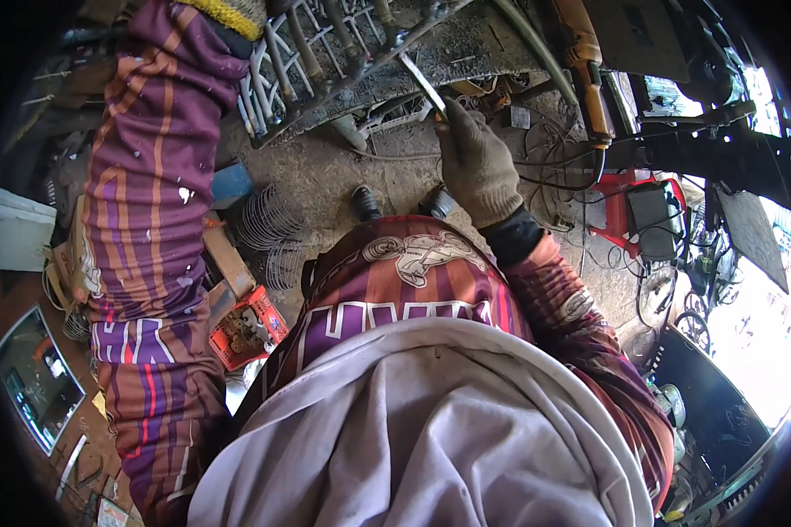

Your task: The person uses a hand grinder to smooth the edges and welds of a metal wire basket frame, rotating the object to reach different sections.

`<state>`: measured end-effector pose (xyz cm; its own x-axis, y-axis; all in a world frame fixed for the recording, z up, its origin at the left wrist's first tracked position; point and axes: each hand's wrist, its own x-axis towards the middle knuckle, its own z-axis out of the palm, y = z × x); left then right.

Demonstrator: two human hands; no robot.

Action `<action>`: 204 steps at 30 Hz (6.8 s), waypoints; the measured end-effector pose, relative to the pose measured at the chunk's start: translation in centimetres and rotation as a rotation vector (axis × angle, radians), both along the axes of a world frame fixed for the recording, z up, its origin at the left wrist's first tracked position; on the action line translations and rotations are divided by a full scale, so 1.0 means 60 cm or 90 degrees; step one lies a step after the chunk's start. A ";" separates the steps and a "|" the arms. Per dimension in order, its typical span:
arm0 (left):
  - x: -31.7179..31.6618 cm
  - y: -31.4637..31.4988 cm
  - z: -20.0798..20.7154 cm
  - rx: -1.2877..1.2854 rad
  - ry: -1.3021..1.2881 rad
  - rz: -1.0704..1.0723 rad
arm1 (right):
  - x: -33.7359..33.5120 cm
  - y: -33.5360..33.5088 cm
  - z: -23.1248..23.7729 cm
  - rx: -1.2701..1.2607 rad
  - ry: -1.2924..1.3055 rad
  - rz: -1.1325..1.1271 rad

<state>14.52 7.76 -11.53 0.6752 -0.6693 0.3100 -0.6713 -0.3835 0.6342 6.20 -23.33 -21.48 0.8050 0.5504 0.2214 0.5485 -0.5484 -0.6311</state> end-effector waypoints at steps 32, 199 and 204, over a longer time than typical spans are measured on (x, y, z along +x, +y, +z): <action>0.059 0.011 0.012 -0.013 0.054 -0.109 | 0.053 -0.074 0.041 0.155 0.203 -0.029; -0.012 0.109 0.014 -0.184 0.232 -0.202 | 0.039 0.046 0.032 0.209 0.096 0.043; -0.027 0.108 0.019 -0.183 0.223 -0.154 | 0.058 0.046 0.044 0.011 -0.014 0.106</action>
<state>12.88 14.25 -10.38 0.6085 -0.7398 0.2870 -0.4470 -0.0208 0.8943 9.66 -20.55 -18.85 0.6984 0.6715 0.2477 0.6442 -0.4389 -0.6264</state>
